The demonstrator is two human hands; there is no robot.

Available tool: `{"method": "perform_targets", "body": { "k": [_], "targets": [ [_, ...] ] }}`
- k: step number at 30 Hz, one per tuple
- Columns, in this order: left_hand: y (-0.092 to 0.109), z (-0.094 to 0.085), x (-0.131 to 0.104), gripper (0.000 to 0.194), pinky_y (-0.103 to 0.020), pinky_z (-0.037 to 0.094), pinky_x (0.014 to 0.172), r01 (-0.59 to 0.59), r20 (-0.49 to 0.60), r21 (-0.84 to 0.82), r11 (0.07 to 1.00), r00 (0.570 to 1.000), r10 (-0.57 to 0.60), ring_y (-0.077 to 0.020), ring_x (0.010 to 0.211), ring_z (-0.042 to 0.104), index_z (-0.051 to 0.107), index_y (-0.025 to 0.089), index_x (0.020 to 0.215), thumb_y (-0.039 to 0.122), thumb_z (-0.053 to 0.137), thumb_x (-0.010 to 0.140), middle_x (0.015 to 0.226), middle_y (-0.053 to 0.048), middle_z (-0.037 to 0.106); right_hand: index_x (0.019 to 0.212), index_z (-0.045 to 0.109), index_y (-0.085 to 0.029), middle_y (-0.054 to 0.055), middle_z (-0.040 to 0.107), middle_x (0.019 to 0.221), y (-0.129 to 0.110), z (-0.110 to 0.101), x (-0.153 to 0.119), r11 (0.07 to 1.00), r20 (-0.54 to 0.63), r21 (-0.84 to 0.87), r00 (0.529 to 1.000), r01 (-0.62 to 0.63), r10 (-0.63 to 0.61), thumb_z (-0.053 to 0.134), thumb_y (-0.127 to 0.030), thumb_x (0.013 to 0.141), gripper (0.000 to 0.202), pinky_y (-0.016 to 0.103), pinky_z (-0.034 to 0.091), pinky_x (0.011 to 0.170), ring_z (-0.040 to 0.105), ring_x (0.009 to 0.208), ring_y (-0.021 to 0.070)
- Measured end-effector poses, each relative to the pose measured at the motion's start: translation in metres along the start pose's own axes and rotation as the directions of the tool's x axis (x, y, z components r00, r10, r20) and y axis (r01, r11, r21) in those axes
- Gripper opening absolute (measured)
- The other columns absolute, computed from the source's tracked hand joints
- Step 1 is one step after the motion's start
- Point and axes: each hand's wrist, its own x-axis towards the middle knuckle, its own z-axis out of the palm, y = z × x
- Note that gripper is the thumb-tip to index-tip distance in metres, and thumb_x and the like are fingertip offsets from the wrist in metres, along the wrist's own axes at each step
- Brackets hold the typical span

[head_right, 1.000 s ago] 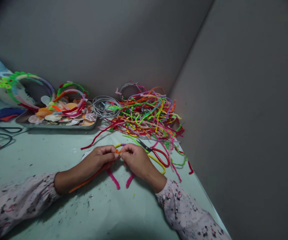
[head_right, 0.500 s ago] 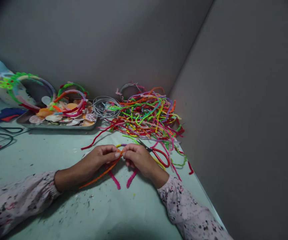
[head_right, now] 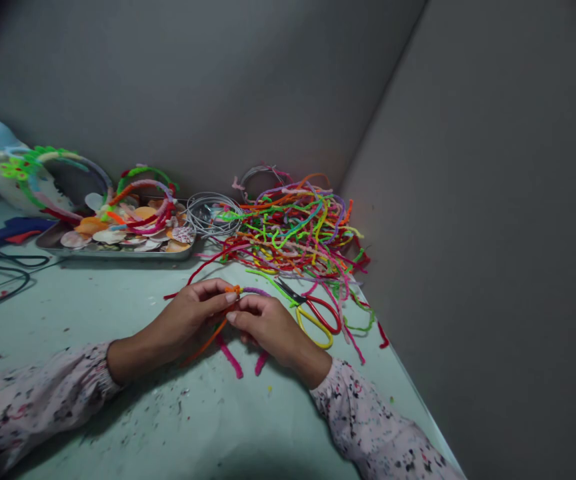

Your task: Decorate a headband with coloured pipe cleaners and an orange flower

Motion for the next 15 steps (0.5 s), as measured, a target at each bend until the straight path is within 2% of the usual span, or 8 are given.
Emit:
{"method": "perform_targets", "body": {
  "k": [7, 11, 15],
  "targets": [
    [0.003, -0.005, 0.002, 0.017, -0.023, 0.026, 0.050, -0.039, 0.001, 0.145, 0.989, 0.999, 0.039, -0.0072, 0.052, 0.037, 0.060, 0.014, 0.071, 0.029, 0.064, 0.078, 0.058, 0.004, 0.048, 0.074, 0.055, -0.017, -0.005, 0.052, 0.052, 0.008, -0.001, 0.003, 0.995, 0.031, 0.097, 0.999, -0.019, 0.016, 0.056, -0.026, 0.077, 0.009, 0.020, 0.025, 0.041, 0.037, 0.041, 0.0067],
    [0.004, -0.006, 0.003, 0.017, -0.023, 0.024, 0.049, -0.029, 0.001, 0.176, 0.984, 1.000, 0.030, -0.0070, 0.050, 0.035, 0.056, 0.015, 0.067, 0.027, 0.062, 0.078, 0.055, 0.005, 0.045, 0.073, 0.055, -0.017, -0.005, 0.050, 0.053, 0.012, -0.004, 0.005, 0.973, 0.066, 0.228, 0.998, -0.032, 0.017, 0.056, -0.025, 0.071, 0.008, 0.020, 0.025, 0.041, 0.039, 0.043, 0.0068],
    [0.005, -0.005, 0.004, 0.017, -0.024, 0.022, 0.049, -0.004, -0.001, 0.205, 0.979, 1.000, 0.005, -0.0068, 0.050, 0.033, 0.054, 0.014, 0.064, 0.024, 0.060, 0.077, 0.054, 0.005, 0.043, 0.070, 0.055, -0.017, -0.006, 0.044, 0.054, 0.009, -0.008, 0.006, 0.946, 0.082, 0.320, 0.996, -0.056, 0.032, 0.056, -0.024, 0.067, 0.008, 0.019, 0.019, 0.039, 0.034, 0.042, 0.0052]
  ]
}}
